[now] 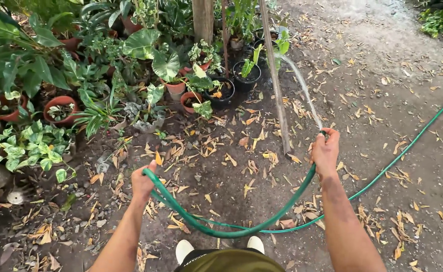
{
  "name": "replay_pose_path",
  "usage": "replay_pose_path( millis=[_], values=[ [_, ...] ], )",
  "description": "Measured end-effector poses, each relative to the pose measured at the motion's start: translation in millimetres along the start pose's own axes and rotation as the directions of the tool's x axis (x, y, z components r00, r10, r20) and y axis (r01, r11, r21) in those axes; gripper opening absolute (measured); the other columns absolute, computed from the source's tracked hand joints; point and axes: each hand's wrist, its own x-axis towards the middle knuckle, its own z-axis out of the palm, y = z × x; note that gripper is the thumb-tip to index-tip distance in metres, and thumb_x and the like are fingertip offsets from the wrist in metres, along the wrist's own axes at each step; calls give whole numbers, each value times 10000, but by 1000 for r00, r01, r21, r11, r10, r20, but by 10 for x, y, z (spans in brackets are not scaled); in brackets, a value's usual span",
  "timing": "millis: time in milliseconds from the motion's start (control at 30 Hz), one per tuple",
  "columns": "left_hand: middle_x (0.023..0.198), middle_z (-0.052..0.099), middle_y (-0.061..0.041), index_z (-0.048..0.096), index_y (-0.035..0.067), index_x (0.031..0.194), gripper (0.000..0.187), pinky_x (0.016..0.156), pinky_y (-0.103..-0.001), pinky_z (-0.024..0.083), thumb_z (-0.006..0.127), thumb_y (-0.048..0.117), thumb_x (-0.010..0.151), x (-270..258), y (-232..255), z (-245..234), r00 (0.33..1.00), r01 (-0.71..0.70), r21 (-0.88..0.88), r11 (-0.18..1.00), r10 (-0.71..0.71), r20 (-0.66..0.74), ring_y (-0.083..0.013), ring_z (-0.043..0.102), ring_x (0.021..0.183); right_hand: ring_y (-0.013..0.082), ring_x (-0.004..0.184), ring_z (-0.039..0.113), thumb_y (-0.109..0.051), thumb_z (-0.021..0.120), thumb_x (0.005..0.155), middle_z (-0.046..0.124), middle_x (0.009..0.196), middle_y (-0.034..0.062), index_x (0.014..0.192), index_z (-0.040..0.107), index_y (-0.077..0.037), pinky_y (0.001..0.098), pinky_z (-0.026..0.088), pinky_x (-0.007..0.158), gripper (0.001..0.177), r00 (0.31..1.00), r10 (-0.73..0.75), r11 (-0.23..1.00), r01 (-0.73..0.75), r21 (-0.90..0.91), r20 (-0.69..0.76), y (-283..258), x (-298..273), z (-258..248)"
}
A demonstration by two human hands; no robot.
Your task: Watering several potted plants in an outdoor garden using a water hose.
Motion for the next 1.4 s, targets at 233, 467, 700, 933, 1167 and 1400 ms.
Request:
replay_pose_path(
  millis=[233,467,700,933,1167,1400],
  values=[
    [565,437,70,553,78,589,518,468,-289,335,662,380,996,-137,121,290,1000,29,-4,1000,-29,-10,-57,395,530,88,424,430,-152,469,1060,510,713,16,1270,415,-131,288,343,330,218,1000,-12,999,11,-33,-7,-34,139,-208],
    [595,431,73,572,67,602,495,502,-301,291,693,357,983,-202,161,478,999,52,-17,999,-51,16,-64,359,576,94,434,433,-164,472,1067,511,723,21,1264,418,-128,291,356,329,207,1000,-8,999,7,-35,-21,-11,223,-391],
    [591,423,76,586,58,596,505,509,-297,291,704,366,979,-137,209,497,999,21,34,999,-22,25,-61,359,575,91,435,430,-151,474,1054,504,727,20,1270,411,-123,288,367,329,226,999,5,1000,-4,-22,41,106,289,-384],
    [575,416,74,544,82,584,519,485,-301,259,711,382,974,-214,78,378,997,67,-63,996,-65,34,-70,347,544,96,411,411,-161,494,1030,502,707,30,1256,417,-121,285,343,309,243,985,88,996,-82,-45,152,261,74,-130],
    [557,424,64,546,77,567,539,476,-310,282,706,403,965,-288,-48,234,999,39,24,999,-39,-20,-70,365,538,111,398,413,-191,489,1026,511,703,33,1276,445,-122,297,329,305,263,962,137,984,-106,-140,235,334,-45,56],
    [528,430,69,558,73,557,539,456,-308,264,705,399,960,-403,-2,162,998,32,30,999,-31,-46,-66,372,504,110,404,419,-178,492,1008,514,693,19,1263,470,-142,294,339,316,259,903,185,976,-124,-177,387,308,-201,250]
  ],
)
